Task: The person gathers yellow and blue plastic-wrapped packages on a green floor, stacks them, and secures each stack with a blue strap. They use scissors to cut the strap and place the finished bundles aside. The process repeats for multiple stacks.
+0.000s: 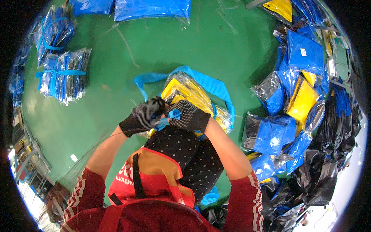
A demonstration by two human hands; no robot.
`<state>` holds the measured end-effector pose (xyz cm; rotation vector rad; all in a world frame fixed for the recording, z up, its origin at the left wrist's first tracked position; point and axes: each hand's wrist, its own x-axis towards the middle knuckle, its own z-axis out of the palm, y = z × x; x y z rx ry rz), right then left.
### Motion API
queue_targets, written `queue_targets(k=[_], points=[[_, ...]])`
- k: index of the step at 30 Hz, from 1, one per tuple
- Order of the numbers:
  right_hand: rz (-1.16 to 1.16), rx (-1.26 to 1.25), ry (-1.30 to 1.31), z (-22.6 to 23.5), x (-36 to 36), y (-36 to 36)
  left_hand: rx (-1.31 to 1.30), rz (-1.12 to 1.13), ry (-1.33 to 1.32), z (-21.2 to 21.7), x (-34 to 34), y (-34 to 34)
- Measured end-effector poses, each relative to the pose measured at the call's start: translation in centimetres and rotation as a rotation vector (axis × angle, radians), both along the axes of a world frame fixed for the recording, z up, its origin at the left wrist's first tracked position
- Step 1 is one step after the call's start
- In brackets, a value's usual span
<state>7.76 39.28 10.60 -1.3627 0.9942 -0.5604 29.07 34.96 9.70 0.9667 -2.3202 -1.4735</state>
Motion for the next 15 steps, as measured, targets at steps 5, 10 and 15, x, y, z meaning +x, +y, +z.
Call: queue_targets(k=[5,10,15], points=[[0.012,-0.139,0.080,0.6,-0.2,0.4,0.118,0.093,0.163,-3.0,-0.8,1.0],[-0.193,-0.210,0.283,0.5,2.0,1.4,0.386,0.233,0.207,-3.3,-0.3,1.4],[-0.251,-0.723,0.772,-0.1,3.0,1.8,0.412,0.274,0.251,-2.8,0.0,2.0]])
